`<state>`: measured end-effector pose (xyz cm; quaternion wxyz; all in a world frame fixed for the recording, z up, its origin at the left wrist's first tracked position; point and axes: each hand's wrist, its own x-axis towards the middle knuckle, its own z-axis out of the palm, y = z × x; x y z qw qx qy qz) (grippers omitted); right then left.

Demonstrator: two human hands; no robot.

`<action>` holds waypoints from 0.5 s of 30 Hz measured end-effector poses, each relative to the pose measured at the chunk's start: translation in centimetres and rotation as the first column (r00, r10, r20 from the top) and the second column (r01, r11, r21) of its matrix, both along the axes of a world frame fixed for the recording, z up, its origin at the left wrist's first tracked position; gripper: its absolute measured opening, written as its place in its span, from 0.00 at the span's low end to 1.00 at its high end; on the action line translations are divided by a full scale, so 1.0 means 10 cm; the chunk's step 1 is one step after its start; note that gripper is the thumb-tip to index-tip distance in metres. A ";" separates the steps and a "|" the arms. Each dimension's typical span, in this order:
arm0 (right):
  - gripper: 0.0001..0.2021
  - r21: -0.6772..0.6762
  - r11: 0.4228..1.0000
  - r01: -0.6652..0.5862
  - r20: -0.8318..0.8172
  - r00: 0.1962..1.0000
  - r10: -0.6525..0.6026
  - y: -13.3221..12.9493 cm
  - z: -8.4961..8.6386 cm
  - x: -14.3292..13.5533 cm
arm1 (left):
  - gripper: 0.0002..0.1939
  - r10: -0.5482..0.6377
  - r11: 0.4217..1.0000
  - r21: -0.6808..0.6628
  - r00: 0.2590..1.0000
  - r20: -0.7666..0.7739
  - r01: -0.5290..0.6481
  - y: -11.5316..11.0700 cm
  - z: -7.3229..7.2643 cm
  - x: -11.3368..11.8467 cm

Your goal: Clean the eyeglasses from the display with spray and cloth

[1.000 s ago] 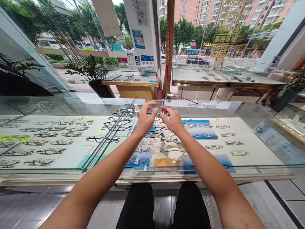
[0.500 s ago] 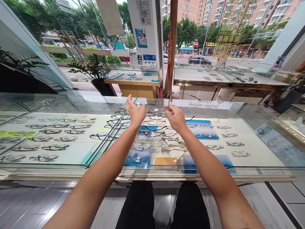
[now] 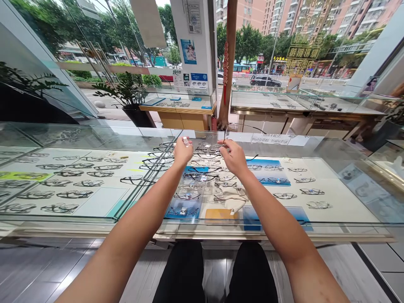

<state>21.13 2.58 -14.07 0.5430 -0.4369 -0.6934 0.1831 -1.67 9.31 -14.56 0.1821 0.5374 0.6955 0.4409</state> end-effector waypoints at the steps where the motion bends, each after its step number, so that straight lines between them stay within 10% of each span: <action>1: 0.16 -0.002 1.000 -0.001 0.000 1.000 0.001 0.00 0.00 0.00 | 0.21 -0.013 1.000 -0.013 1.000 -0.011 0.013 -0.01 0.01 0.00; 7: 0.16 -0.005 1.000 -0.008 0.000 1.000 0.008 0.00 0.00 0.00 | 0.09 -0.089 0.991 -0.105 0.992 -0.093 0.079 0.01 -0.03 0.03; 15: 0.16 -0.009 1.000 -0.011 -0.009 1.000 0.011 0.00 0.00 0.00 | 0.08 -0.254 0.900 0.392 0.960 0.115 0.191 -0.03 -0.01 0.08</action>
